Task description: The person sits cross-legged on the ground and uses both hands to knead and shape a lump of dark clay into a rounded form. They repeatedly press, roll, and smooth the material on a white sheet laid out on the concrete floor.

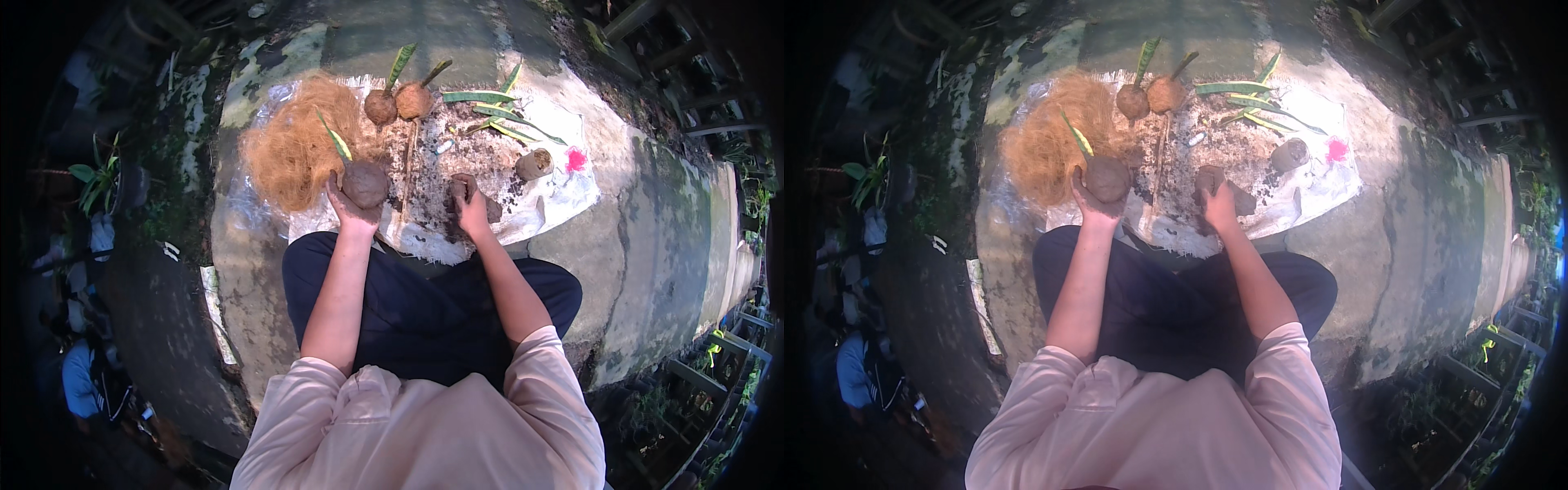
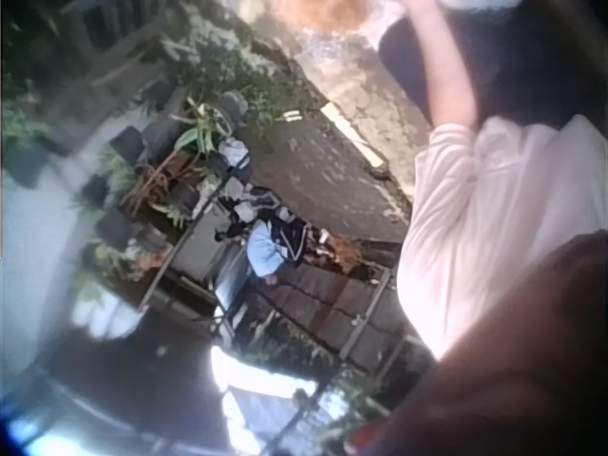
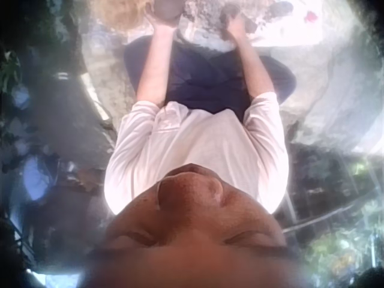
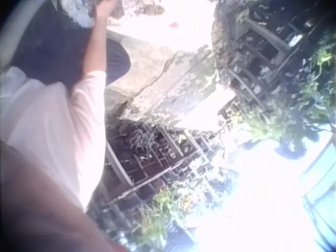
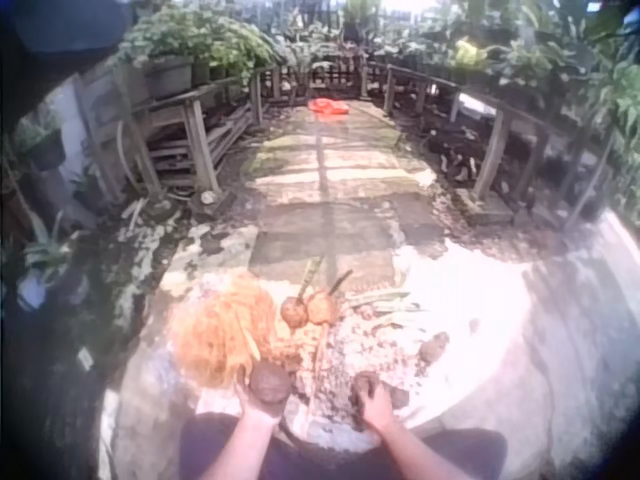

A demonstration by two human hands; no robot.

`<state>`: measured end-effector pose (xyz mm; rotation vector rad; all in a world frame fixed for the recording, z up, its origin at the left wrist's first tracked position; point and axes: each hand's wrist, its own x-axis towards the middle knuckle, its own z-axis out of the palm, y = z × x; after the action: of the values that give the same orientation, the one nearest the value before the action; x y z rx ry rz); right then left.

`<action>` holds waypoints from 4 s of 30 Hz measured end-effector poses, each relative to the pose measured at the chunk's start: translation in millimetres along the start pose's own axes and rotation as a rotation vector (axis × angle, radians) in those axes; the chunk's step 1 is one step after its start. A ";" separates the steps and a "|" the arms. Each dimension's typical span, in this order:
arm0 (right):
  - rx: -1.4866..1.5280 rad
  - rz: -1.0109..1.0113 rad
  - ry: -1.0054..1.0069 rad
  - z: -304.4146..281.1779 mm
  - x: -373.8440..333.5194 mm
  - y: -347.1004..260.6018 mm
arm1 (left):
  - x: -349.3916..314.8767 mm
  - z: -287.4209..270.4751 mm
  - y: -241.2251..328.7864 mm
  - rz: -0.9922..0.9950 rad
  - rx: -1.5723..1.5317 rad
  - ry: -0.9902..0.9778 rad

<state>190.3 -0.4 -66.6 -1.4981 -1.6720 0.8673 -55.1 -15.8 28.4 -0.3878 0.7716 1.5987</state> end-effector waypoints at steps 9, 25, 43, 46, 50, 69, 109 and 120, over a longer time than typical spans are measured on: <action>1.018 0.754 -0.062 -32.9 12.6 -76.7 | 6.3 -9.5 -8.8 -0.029 -0.001 -0.113; 1.107 0.635 -0.005 -51.1 11.9 -118.7 | 6.3 -14.8 -14.6 -0.077 -0.045 -0.142; 1.288 0.654 0.079 -34.4 7.8 -33.0 | 3.6 -3.6 -22.3 -0.077 0.055 -0.013; 1.205 0.617 0.090 -34.5 6.5 -35.1 | 6.9 -7.0 -22.9 -0.088 0.053 -0.010; 1.036 0.772 0.144 -36.6 10.7 -65.0 | 12.5 -13.7 -22.5 -0.103 0.067 -0.036; 0.858 0.595 0.012 -38.0 2.7 -46.8 | 14.4 -18.4 -21.3 -0.108 0.068 -0.081; 0.621 0.078 -0.228 -32.7 12.7 -109.8 | -13.6 9.7 -25.8 -0.182 0.104 -0.096; 0.406 0.110 -0.099 -4.3 0.5 -163.5 | -20.8 13.3 -32.1 -0.201 0.187 -0.166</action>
<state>110.2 -15.9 75.3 -1.2890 -1.3836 1.2730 -17.8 -21.6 43.0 -0.1881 0.7236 1.3403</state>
